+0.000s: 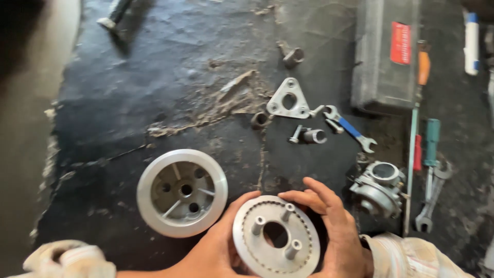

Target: The recorder is assembling and inspecting various components of a motorcycle clutch system on a workbench.

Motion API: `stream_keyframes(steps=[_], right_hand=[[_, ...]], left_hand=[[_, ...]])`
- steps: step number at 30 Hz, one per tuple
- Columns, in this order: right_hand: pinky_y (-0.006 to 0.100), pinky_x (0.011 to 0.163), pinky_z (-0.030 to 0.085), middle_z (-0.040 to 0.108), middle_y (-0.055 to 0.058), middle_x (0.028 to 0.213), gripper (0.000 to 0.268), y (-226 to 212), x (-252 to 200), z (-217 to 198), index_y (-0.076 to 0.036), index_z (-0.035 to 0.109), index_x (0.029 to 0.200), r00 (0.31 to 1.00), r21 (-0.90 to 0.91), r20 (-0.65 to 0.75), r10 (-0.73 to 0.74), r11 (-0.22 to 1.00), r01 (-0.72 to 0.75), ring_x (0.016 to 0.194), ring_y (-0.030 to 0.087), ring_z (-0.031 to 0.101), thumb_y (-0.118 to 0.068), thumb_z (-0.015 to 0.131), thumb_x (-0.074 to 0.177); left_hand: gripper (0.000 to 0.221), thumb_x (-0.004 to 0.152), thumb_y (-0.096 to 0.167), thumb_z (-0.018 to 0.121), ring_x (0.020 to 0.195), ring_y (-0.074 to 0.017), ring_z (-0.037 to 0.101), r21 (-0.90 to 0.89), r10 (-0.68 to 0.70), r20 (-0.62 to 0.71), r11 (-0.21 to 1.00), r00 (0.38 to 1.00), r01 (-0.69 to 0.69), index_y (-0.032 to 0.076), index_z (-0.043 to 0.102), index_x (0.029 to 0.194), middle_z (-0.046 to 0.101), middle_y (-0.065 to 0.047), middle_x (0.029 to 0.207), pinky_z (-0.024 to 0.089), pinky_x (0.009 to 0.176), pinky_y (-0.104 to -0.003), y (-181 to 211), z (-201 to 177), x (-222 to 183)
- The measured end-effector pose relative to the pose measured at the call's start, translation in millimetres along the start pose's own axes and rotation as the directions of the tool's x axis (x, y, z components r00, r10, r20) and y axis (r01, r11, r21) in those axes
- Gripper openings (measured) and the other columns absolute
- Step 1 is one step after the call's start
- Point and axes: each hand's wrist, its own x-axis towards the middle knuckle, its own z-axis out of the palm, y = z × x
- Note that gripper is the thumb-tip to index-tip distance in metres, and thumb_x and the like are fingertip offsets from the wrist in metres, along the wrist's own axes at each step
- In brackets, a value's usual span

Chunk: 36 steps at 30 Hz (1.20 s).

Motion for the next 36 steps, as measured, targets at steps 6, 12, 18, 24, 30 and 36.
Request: stream_keyframes(steps=[6, 12, 18, 24, 30, 36], right_hand=[[0.039, 0.113, 0.044, 0.072, 0.020, 0.133, 0.109, 15.7, -4.2, 0.0, 0.009, 0.029, 0.155, 0.992, -0.139, -0.104, -0.066, 0.989, 0.052, 0.119, 0.025, 0.066, -0.063, 0.069, 0.084], [0.038, 0.107, 0.048, 0.070, 0.022, 0.131, 0.095, 11.5, -1.6, 6.3, 0.010, 0.029, 0.152, 0.990, -0.111, -0.135, -0.041, 0.993, 0.026, 0.116, 0.024, 0.066, -0.055, 0.063, 0.093], [0.041, 0.111, 0.046, 0.067, 0.026, 0.135, 0.096, 16.2, -6.0, 8.6, 0.008, 0.026, 0.155, 0.991, 0.018, -0.134, 0.008, 1.000, -0.006, 0.121, 0.028, 0.065, -0.057, 0.064, 0.094], [0.040, 0.109, 0.050, 0.069, 0.027, 0.133, 0.087, 31.7, -12.6, 6.7, 0.006, 0.036, 0.155, 0.905, 0.430, -0.188, 0.381, 0.861, -0.273, 0.121, 0.030, 0.070, -0.056, 0.058, 0.098], [0.037, 0.108, 0.050, 0.069, 0.020, 0.132, 0.053, 3.5, 14.5, 4.3, 0.005, 0.063, 0.132, 0.967, -0.341, -0.055, -0.250, 0.915, 0.217, 0.123, 0.028, 0.067, -0.027, 0.066, 0.089], [0.042, 0.109, 0.055, 0.066, 0.028, 0.133, 0.041, 18.2, 7.4, -3.0, 0.005, 0.069, 0.121, 0.983, -0.063, -0.094, -0.158, 0.986, 0.153, 0.126, 0.033, 0.069, -0.020, 0.062, 0.089]], left_hand=[[0.119, 0.069, 0.011, 0.092, 0.146, -0.0250, 0.048, 0.026, 0.066, 0.090, 0.997, 0.994, -0.069, 0.006, 0.019, 0.163, 0.044, -0.015, 0.158, 0.043, 0.120, -0.041, 4.2, 7.7, -3.7], [0.120, 0.073, 0.015, 0.090, 0.149, -0.0242, 0.047, 0.063, 0.045, 0.124, 0.997, 0.991, -0.054, 0.006, 0.013, 0.166, 0.041, -0.015, 0.161, 0.043, 0.121, -0.040, 9.9, 10.0, -5.2], [0.124, 0.073, 0.016, 0.091, 0.150, -0.0237, 0.044, 0.039, 0.062, 0.133, 0.997, 0.989, -0.068, 0.006, 0.010, 0.166, 0.038, -0.015, 0.163, 0.042, 0.122, -0.040, 7.9, 7.9, -3.6], [0.125, 0.073, 0.016, 0.091, 0.147, -0.0242, 0.047, -0.011, 0.080, 0.115, 0.997, 0.990, -0.080, 0.007, 0.008, 0.166, 0.040, -0.015, 0.161, 0.045, 0.120, -0.041, 7.4, 8.6, -4.1], [0.123, 0.080, 0.017, 0.087, 0.148, -0.0228, 0.048, 0.106, 0.169, 0.210, 0.975, 0.963, -0.194, 0.008, 0.006, 0.173, 0.041, -0.015, 0.164, 0.045, 0.118, -0.039, 1.7, 0.8, -3.0], [0.116, 0.081, 0.011, 0.081, 0.141, -0.0163, 0.052, 0.268, 0.183, 0.221, 0.933, 0.958, -0.241, 0.012, 0.005, 0.170, 0.047, -0.010, 0.157, 0.047, 0.113, -0.031, 6.1, 0.9, -6.2]])
